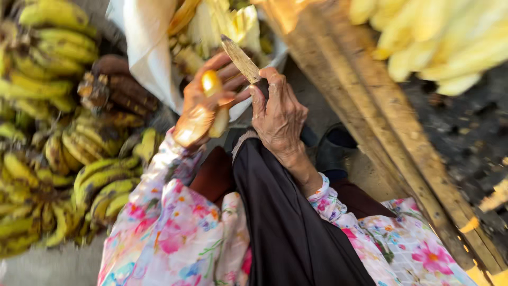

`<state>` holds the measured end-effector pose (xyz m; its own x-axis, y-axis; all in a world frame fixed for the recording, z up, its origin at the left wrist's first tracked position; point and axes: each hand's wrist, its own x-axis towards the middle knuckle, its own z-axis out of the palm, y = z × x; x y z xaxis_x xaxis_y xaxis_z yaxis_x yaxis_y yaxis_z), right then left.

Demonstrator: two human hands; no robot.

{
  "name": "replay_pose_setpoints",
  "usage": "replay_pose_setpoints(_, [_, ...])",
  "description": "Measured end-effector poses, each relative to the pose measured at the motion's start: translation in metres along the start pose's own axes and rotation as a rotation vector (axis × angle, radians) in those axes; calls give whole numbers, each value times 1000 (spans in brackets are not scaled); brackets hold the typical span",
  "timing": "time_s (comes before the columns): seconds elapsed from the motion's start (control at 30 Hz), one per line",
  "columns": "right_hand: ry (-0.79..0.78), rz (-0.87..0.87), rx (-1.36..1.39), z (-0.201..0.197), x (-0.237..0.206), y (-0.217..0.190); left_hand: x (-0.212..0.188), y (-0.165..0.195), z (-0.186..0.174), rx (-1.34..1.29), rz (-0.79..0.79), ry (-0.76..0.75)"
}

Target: The person sits on the ground and peels bananas one at a time, using a small knife to score and remove the peel by hand. Peeled bananas are placed on a woven rack beside them, and discarded peels collect in a sack on the ground.

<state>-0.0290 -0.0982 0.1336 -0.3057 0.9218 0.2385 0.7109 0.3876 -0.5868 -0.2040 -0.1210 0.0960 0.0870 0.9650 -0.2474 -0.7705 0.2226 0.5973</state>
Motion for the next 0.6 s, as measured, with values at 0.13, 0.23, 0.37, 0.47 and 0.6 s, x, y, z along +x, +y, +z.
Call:
replay_pose_setpoints(0.13, [-107,242,100,-11,4,15,12,35,36,325,43,179])
replay_pose_setpoints(0.23, [-155,309,216,-13,-5,30,33,55,79,316,112,4])
replay_pose_setpoints(0.37, [-210,235,278,-20,-21,54,62,69,122,848,309,-164])
replay_pose_setpoints(0.47, [-227,223,294,-23,-30,66,93,73,139,1553,716,-479])
replay_pose_setpoints(0.6, [-139,164,303,-12,-40,77,149,46,204,2457,1289,-967])
